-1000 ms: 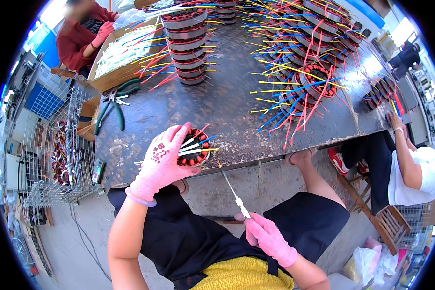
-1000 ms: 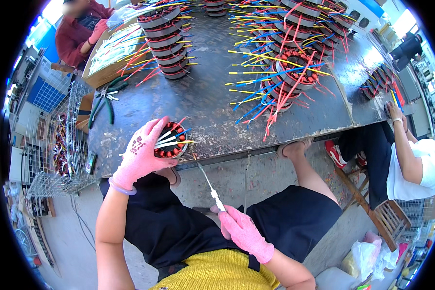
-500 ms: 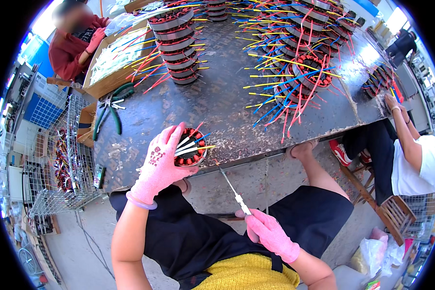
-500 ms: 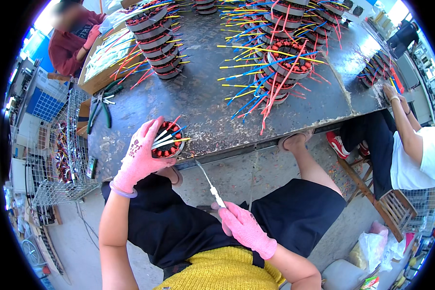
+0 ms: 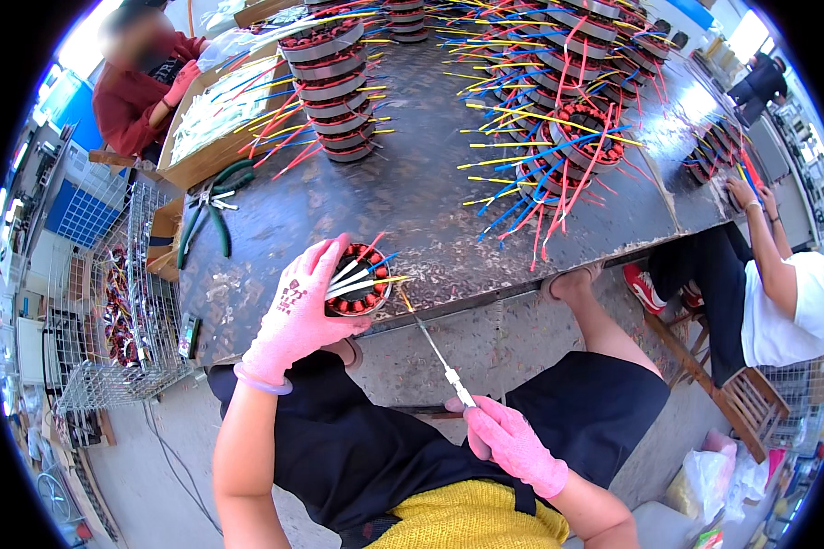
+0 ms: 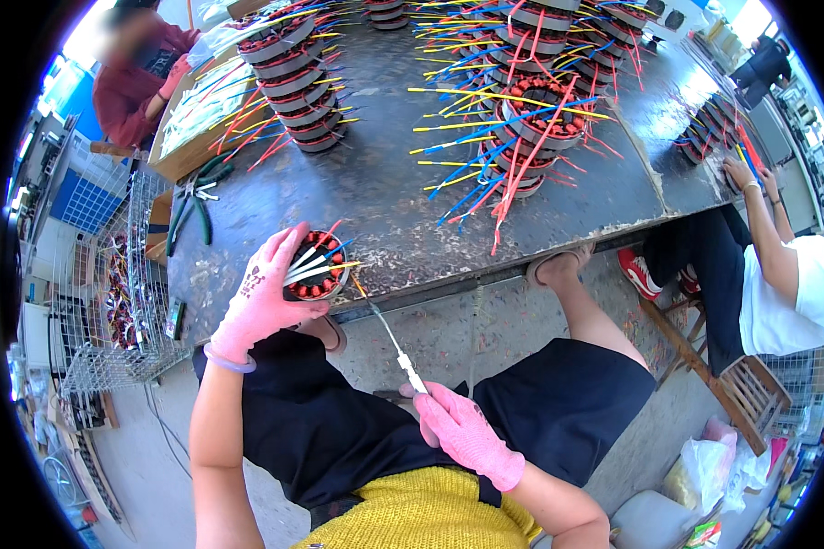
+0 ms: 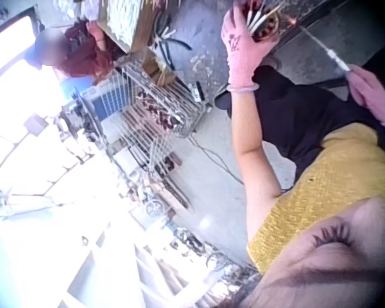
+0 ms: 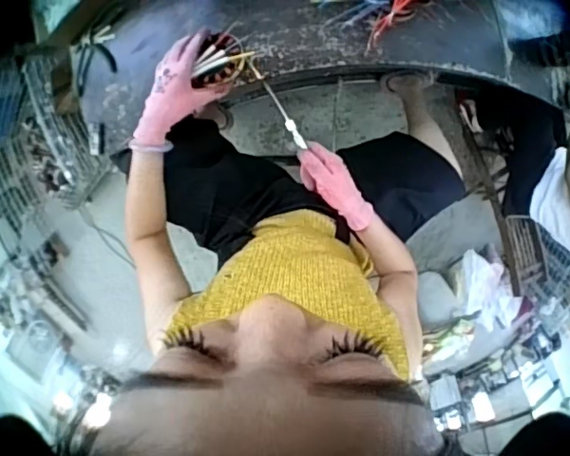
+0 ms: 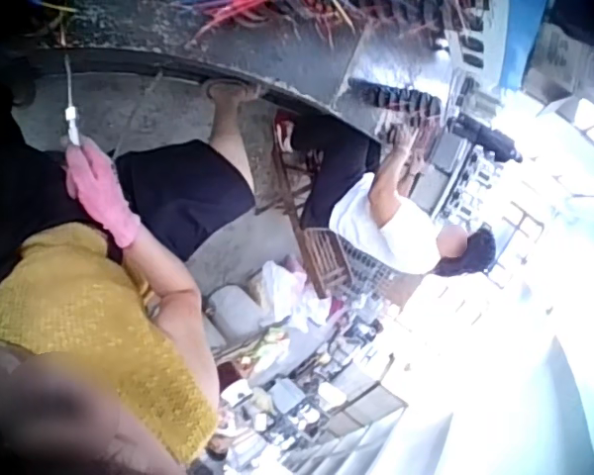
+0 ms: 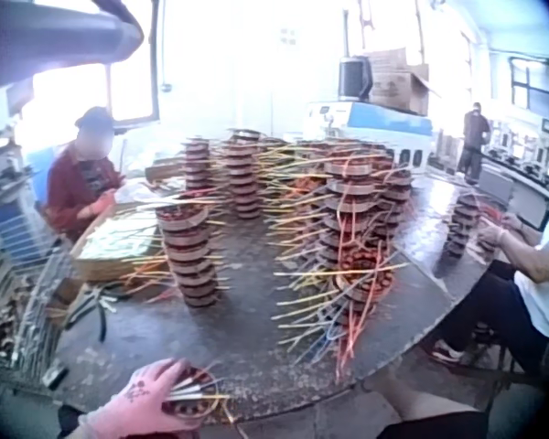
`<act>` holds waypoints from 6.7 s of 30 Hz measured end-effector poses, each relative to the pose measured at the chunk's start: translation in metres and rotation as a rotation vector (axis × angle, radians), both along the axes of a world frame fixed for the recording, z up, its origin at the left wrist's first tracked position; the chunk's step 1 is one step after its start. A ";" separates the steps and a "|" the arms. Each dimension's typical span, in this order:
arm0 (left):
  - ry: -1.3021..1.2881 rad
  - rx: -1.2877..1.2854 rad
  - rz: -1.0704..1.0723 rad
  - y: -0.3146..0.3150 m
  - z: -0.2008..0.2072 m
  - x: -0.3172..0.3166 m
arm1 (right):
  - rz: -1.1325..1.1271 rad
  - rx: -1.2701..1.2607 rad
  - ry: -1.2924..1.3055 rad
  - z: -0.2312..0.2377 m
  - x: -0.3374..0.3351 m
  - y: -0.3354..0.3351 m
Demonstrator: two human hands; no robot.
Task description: The person trims wires on a motor stator using pliers and then solders the wire ends with a soldering iron.
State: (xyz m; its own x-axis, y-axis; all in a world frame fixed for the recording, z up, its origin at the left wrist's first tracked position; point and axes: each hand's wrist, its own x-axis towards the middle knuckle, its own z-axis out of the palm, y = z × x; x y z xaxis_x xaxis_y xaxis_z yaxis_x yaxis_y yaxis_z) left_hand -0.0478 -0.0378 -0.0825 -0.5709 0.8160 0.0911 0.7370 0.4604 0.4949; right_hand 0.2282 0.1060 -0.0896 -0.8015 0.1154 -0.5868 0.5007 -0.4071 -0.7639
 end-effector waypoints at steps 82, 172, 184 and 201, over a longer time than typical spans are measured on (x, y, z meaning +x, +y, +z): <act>0.021 -0.008 -0.023 0.004 -0.003 -0.003 | 0.028 0.041 0.048 -0.013 0.005 0.003; 0.108 -0.024 -0.078 0.013 0.003 0.006 | -0.025 -0.057 -0.013 -0.004 0.017 0.001; 0.133 -0.033 -0.088 0.014 0.001 0.007 | -0.001 -0.044 -0.015 -0.003 0.016 0.001; 0.143 -0.038 -0.094 0.014 0.000 0.006 | -0.006 -0.043 -0.011 -0.004 0.017 0.001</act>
